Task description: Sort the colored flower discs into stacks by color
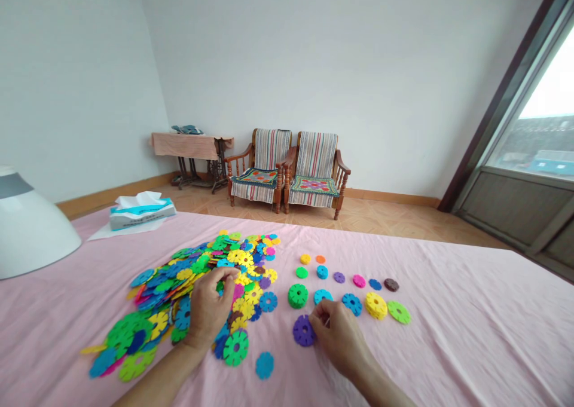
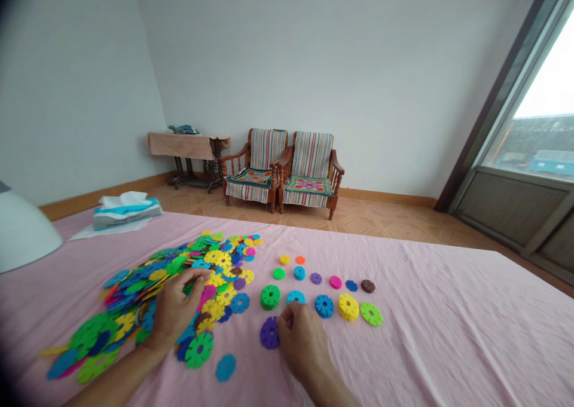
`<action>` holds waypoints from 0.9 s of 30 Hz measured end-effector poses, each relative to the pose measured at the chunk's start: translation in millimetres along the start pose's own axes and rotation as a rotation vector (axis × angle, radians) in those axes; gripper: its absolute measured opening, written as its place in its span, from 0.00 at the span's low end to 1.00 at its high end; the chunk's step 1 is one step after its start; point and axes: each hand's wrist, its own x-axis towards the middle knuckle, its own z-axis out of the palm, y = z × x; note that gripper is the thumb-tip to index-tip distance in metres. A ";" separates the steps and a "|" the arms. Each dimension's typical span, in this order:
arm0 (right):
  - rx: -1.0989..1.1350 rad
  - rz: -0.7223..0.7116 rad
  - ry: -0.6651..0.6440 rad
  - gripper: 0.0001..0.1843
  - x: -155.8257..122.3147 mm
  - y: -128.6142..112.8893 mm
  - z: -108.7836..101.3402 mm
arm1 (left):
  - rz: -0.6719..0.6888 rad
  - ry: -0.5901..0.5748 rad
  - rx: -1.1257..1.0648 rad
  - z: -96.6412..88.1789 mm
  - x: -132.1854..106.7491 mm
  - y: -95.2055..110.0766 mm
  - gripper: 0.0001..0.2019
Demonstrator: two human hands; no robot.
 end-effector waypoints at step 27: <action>-0.069 -0.230 -0.034 0.25 -19.4 3.6 13.3 | 0.016 0.010 0.010 -0.7 -0.4 -0.6 0.11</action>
